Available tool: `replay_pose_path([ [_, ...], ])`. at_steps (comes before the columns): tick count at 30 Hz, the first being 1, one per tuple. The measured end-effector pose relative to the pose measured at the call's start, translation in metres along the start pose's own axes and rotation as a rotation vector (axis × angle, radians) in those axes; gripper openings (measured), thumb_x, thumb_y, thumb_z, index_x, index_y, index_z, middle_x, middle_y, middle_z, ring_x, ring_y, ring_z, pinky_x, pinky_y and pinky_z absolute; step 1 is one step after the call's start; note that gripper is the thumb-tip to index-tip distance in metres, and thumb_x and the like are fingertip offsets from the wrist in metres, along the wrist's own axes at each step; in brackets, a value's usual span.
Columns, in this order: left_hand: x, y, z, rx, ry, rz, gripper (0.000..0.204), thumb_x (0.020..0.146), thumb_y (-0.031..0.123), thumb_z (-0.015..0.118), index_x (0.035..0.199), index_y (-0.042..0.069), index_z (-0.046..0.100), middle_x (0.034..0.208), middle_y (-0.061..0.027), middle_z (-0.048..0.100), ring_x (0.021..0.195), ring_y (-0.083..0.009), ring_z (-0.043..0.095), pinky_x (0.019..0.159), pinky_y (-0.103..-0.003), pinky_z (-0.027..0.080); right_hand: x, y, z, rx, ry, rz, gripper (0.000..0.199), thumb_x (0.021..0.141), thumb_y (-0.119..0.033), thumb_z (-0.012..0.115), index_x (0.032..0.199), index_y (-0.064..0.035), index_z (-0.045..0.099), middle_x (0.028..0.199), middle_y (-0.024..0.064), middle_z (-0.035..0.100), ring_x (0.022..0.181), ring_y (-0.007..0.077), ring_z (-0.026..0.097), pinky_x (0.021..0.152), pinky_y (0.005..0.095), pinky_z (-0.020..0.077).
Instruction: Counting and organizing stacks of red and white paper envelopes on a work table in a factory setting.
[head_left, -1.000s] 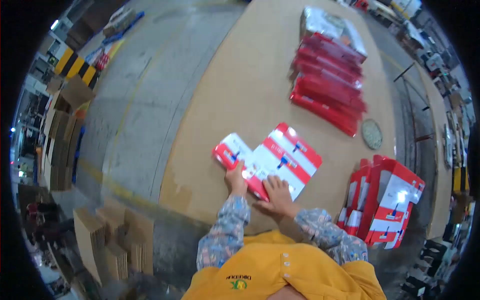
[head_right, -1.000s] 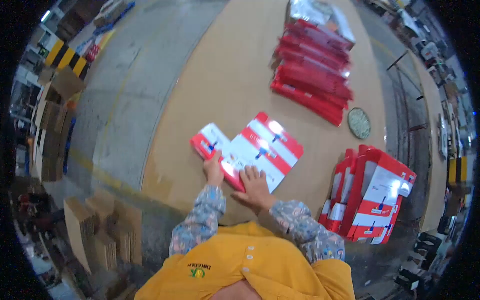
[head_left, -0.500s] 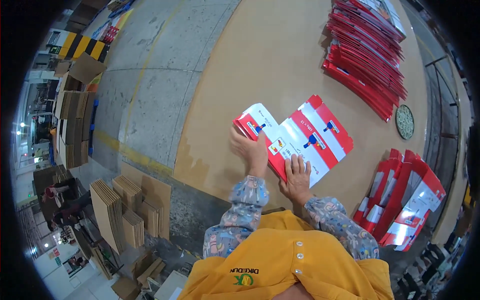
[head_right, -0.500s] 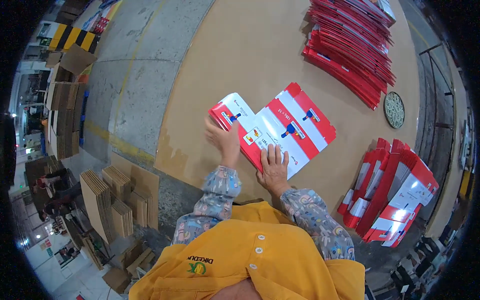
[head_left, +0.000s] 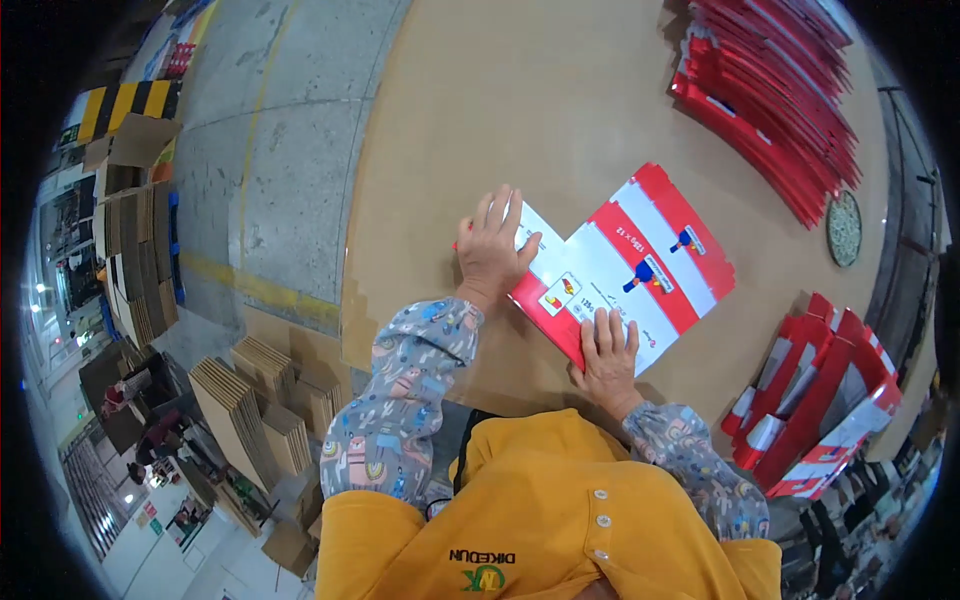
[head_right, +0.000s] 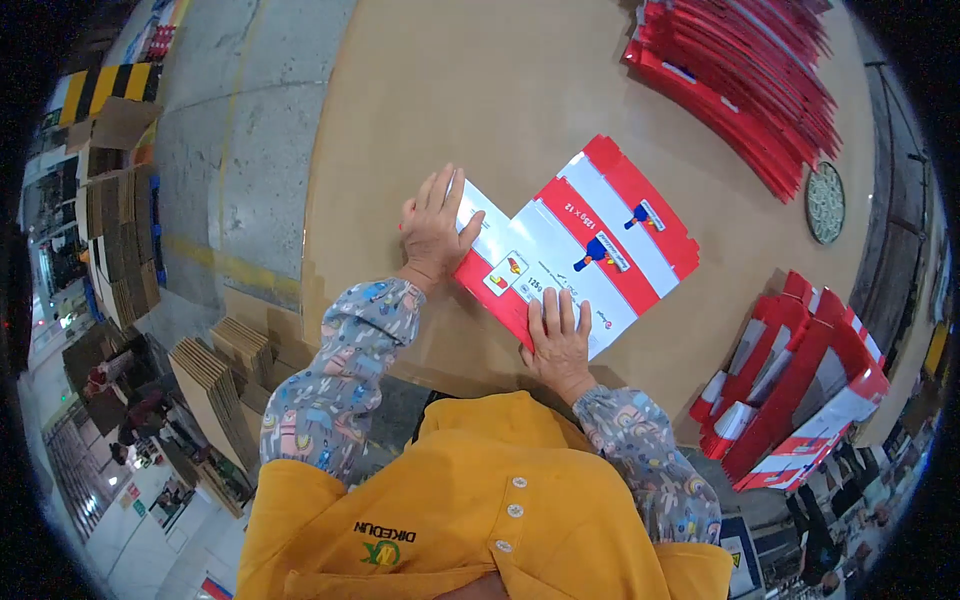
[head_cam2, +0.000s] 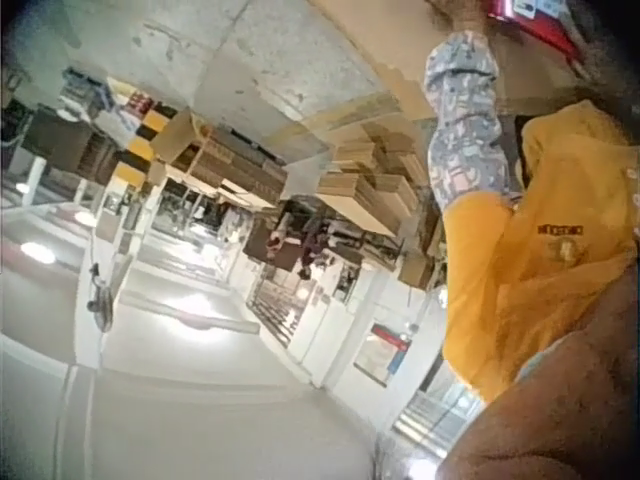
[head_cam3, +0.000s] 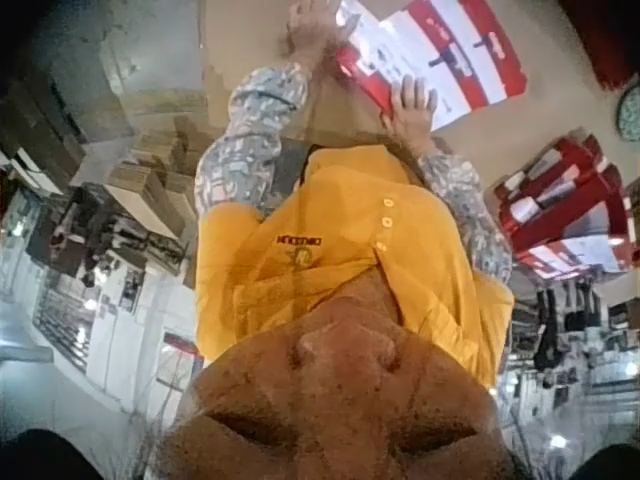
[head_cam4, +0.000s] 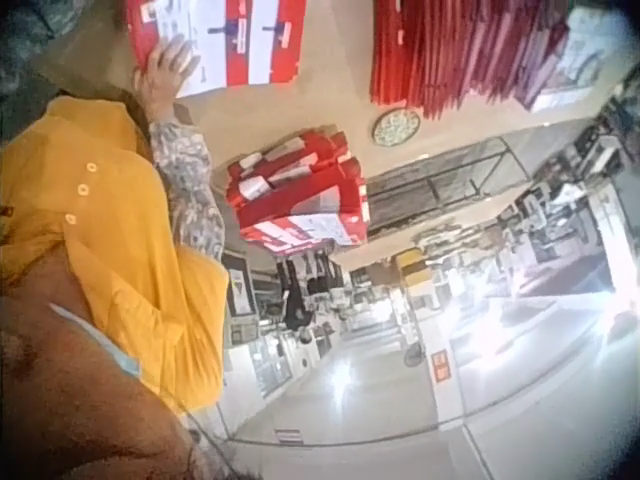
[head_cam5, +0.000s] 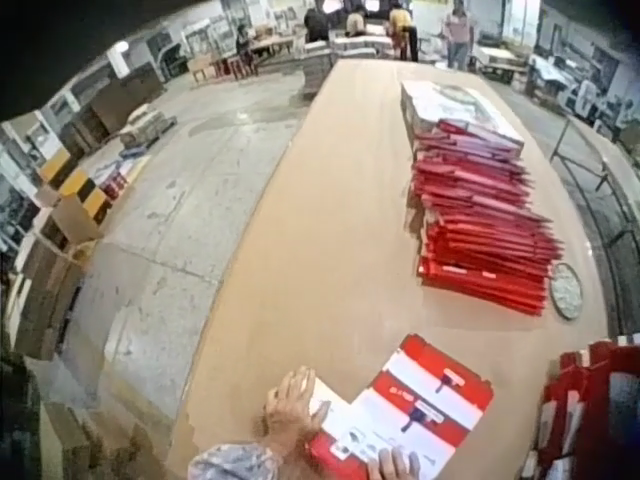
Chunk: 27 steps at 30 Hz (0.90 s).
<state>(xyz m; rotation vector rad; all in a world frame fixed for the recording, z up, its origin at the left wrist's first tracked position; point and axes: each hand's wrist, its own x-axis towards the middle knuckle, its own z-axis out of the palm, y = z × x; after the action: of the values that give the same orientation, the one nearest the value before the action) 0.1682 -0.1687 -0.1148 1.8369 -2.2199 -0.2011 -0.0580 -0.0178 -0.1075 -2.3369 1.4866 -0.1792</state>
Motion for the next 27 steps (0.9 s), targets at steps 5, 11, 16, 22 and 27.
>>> replay_pose_path([
  [5,0.0,0.0,-0.001,0.042,-0.001,-0.002,0.063,0.08,0.039,0.063,0.133,0.008,0.048,0.137,-0.0089,0.046,0.123,-0.026,0.044,0.091,-0.039,0.036,-0.001,0.003,0.003,0.016,-0.017,-0.015,0.078,0.068,-0.033,0.07,0.134,-0.0039,0.039,0.143,0.0213,0.03,0.135,0.041,0.024,0.107,0.0626,0.0154],
  [11,0.0,0.001,-0.003,0.046,-0.01,0.004,0.062,0.08,0.038,0.062,0.131,0.006,0.049,0.138,-0.0097,0.046,0.122,-0.0258,0.046,0.089,-0.038,0.037,-0.004,0.005,0.004,0.042,-0.033,-0.008,0.078,0.065,-0.032,0.07,0.132,-0.0041,0.041,0.143,0.0211,0.031,0.135,0.0401,0.025,0.107,0.0629,0.0154],
  [16,0.001,0.0,0.0,0.06,0.019,0.015,0.064,0.079,0.039,0.062,0.132,0.006,0.049,0.138,-0.0106,0.045,0.121,-0.0262,0.047,0.088,-0.038,0.037,-0.012,-0.005,-0.003,0.071,-0.061,0.005,0.077,0.064,-0.033,0.07,0.13,-0.0039,0.044,0.141,0.0213,0.033,0.134,0.0412,0.026,0.106,0.0633,0.0164],
  [22,-0.007,0.004,-0.001,0.062,0.015,0.001,0.064,0.078,0.042,0.061,0.131,0.008,0.051,0.137,-0.0081,0.046,0.122,-0.0243,0.046,0.087,-0.04,0.037,-0.012,0.001,0.003,0.031,-0.027,0.0,0.077,0.065,-0.034,0.069,0.131,-0.0042,0.041,0.142,0.0211,0.031,0.134,0.0401,0.026,0.107,0.0633,0.0151],
  [27,-0.007,0.003,0.0,0.032,0.006,0.013,0.065,0.079,0.041,0.063,0.133,0.007,0.048,0.136,-0.0095,0.047,0.121,-0.026,0.046,0.09,-0.04,0.036,-0.008,0.002,0.007,0.015,-0.001,-0.01,0.077,0.067,-0.034,0.068,0.133,-0.0046,0.04,0.143,0.0204,0.03,0.135,0.0392,0.024,0.107,0.0626,0.0152],
])
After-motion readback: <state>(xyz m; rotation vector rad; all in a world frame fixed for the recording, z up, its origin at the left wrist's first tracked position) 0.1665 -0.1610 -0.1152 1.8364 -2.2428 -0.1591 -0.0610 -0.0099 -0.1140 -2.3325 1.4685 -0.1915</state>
